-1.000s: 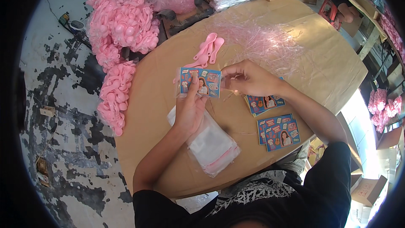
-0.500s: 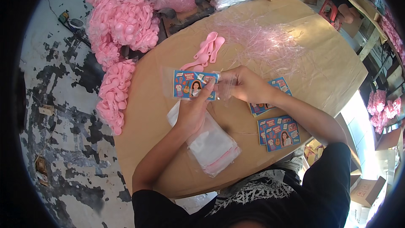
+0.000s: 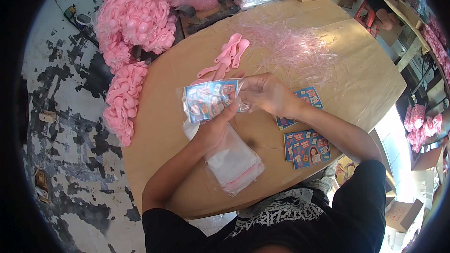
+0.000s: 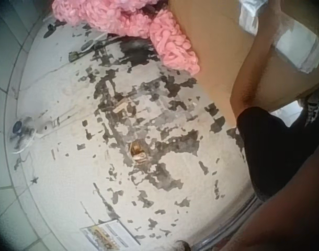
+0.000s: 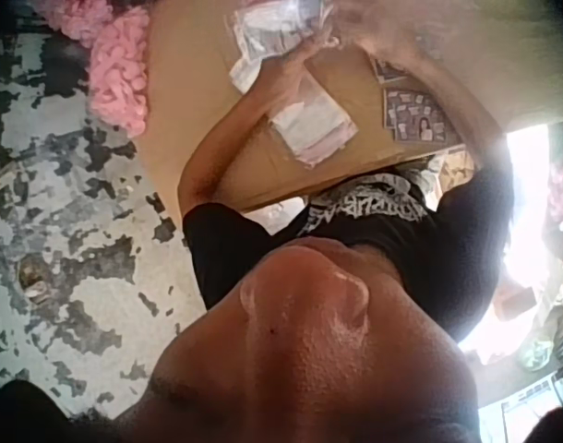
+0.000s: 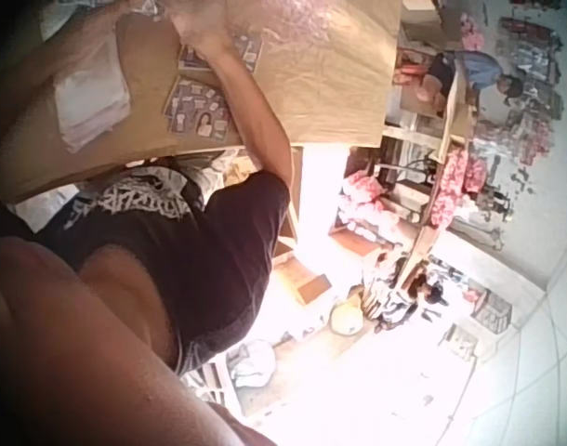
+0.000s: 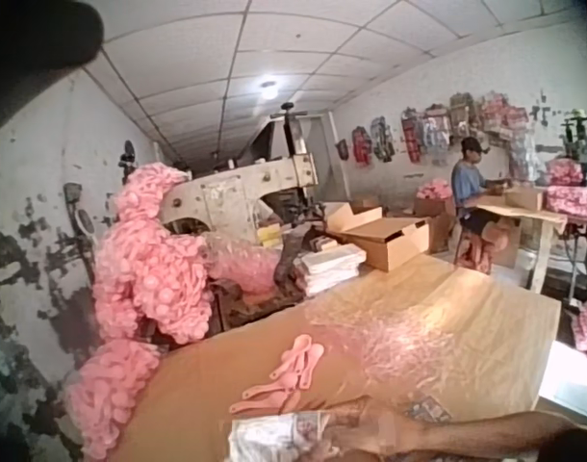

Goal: The person places a small card and a pink plastic scoop into clear plastic bags at a work table. They repeat this process multiple times, handling the items one at a time and arranging the filled bags on the table.

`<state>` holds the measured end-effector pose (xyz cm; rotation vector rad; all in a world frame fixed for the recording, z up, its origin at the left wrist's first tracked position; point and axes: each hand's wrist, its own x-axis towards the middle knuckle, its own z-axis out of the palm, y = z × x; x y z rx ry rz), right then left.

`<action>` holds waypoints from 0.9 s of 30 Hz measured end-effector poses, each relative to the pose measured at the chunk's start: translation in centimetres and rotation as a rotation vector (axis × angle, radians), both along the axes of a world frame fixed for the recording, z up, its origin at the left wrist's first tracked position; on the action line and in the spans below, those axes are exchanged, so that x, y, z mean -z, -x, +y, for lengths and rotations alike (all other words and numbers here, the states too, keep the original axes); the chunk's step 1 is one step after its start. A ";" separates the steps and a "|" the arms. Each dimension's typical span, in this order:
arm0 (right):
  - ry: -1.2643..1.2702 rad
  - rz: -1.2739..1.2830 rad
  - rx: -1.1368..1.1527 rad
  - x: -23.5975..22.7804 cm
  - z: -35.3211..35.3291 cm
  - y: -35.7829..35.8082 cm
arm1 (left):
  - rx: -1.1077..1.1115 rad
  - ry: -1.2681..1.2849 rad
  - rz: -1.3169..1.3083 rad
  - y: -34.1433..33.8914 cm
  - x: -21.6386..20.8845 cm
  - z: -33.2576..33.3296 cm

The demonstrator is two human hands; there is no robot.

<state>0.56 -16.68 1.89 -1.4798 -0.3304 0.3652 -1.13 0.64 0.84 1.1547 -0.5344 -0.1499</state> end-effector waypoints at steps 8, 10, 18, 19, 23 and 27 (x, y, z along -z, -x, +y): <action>0.056 -0.298 -0.093 -0.3 -2.7 -1.9 | -0.108 0.116 0.081 -0.2 1.1 0.7; 0.150 -0.411 0.041 -1.3 -4.2 -4.4 | -0.155 0.270 0.297 -0.5 0.8 0.9; 1.097 -1.196 -0.076 -0.9 0.7 -17.9 | -0.133 0.045 0.186 0.6 0.4 0.7; 1.096 -1.203 -0.077 -0.2 1.9 -18.4 | -0.136 0.035 0.180 0.7 0.3 0.8; 1.488 -1.248 -0.140 0.7 4.1 -18.6 | -0.177 0.045 0.177 0.5 0.7 0.2; 1.436 -1.312 -0.017 0.0 3.6 -16.4 | -0.226 0.113 0.224 0.3 1.0 0.6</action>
